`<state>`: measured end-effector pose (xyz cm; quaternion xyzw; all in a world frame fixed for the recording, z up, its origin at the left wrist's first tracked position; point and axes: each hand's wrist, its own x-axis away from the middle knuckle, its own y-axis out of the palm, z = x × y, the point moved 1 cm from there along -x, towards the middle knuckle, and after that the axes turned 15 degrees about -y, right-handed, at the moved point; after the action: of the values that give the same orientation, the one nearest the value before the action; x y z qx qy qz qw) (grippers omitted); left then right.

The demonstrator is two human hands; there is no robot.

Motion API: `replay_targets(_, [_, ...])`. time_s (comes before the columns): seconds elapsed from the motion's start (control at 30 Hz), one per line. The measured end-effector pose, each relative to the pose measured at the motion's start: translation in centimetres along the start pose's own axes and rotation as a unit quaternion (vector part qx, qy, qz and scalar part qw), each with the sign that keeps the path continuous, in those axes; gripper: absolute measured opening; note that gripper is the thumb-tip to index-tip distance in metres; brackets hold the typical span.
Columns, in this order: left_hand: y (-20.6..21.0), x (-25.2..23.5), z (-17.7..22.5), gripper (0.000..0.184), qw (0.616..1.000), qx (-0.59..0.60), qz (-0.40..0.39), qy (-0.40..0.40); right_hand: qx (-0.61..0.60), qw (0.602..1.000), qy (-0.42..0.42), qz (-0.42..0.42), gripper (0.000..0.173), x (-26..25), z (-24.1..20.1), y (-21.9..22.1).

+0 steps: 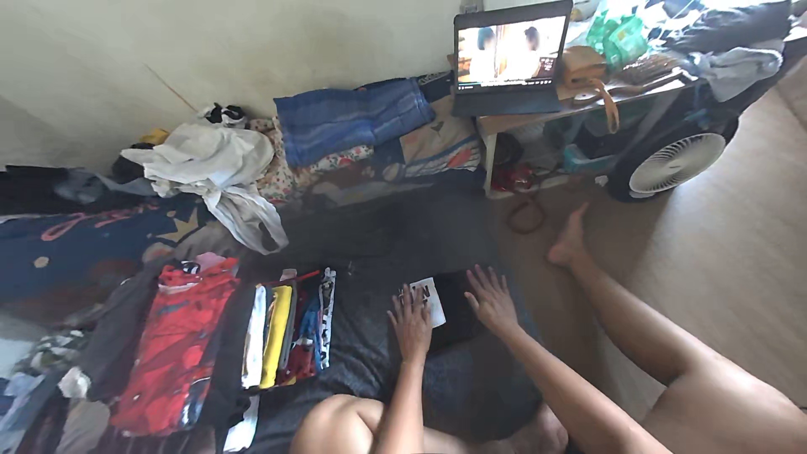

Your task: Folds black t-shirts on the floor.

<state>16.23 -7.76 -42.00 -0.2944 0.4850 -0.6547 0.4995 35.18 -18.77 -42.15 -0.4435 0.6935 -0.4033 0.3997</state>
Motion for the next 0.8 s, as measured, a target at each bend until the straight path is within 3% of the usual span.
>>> replay_targets(0.07, [-0.3,-0.4,-1.0,0.061,0.998,0.04,0.008,-0.055,-0.004,1.0,0.024,-0.003,0.066,0.2,1.3,-0.5])
replay_targets(0.2, [-1.8,-0.2,-0.6,0.062,0.969,0.204,0.042,-0.136,-0.057,0.993,0.046,0.093,0.064,1.2,1.9,-1.1])
replay_targets(0.3, [-3.5,0.0,0.2,0.054,0.927,0.296,-0.036,-0.226,-0.117,0.979,0.089,0.139,0.056,2.7,1.0,-2.5])
replay_targets(0.4, [-5.1,-0.5,0.1,0.057,0.853,0.394,-0.159,-0.305,-0.193,0.953,0.174,0.156,0.047,3.6,0.1,-4.0])
replay_targets(0.57, [-6.8,-2.0,1.0,0.064,0.734,0.459,-0.331,-0.375,-0.332,0.891,0.303,0.057,0.057,1.6,-0.5,-6.5])
replay_targets(0.67, [-8.6,-2.0,3.1,0.051,0.722,0.481,-0.359,-0.343,-0.463,0.834,0.302,-0.005,0.064,0.6,-0.3,-6.2])
replay_targets(0.8, [-14.5,0.4,6.5,0.04,0.728,0.531,-0.303,-0.31,-0.542,0.79,0.283,-0.047,0.055,1.8,-0.9,-5.5])
